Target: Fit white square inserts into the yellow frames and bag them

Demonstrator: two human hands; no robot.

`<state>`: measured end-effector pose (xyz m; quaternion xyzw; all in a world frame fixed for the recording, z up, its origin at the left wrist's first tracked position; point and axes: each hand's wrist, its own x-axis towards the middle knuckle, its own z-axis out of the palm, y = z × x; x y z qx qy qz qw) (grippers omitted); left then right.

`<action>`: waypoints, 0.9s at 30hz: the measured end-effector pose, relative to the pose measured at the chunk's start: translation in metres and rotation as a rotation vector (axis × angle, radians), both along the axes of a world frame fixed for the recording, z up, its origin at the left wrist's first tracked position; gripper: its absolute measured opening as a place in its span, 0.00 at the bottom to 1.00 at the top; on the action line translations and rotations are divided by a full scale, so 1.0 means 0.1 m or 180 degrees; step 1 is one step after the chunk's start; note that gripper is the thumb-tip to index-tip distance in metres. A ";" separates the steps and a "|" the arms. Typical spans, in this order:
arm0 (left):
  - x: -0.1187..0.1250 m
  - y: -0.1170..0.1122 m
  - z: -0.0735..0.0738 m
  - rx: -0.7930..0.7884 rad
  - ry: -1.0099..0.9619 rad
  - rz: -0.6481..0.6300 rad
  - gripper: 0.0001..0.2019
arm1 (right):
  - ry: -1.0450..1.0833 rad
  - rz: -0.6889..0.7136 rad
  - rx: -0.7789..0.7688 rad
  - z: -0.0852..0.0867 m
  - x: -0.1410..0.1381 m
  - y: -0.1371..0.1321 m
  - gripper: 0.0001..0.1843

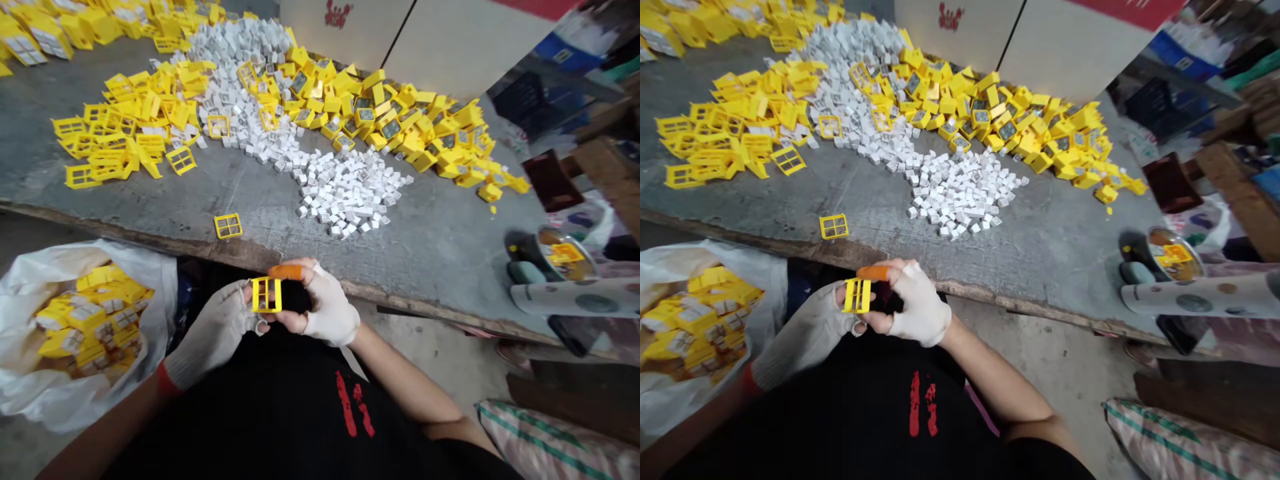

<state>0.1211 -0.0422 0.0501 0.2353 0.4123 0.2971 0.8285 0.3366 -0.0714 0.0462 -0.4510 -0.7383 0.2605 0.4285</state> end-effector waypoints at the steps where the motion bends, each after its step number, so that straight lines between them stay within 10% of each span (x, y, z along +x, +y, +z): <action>1: 0.01 0.00 0.00 -0.0017 -0.0106 0.0021 0.14 | -0.0057 0.0070 0.0003 -0.01 0.05 -0.01 0.32; 5: -0.01 0.03 0.13 -0.0009 -0.0280 0.0238 0.20 | -0.0892 0.0328 -0.0103 0.10 0.42 0.24 0.37; 9: 0.00 0.08 0.27 0.0129 0.0114 0.0357 0.25 | -0.2537 -0.0533 -0.0339 0.34 0.71 0.89 0.25; 15: -0.08 0.12 0.13 0.0592 0.0400 0.0453 0.19 | -0.4082 0.0047 -0.0426 0.56 0.47 1.47 0.23; 27: 0.18 0.26 0.30 0.0349 -0.0307 0.0650 0.29 | 0.0946 -0.0175 -0.0175 0.14 0.35 0.60 0.11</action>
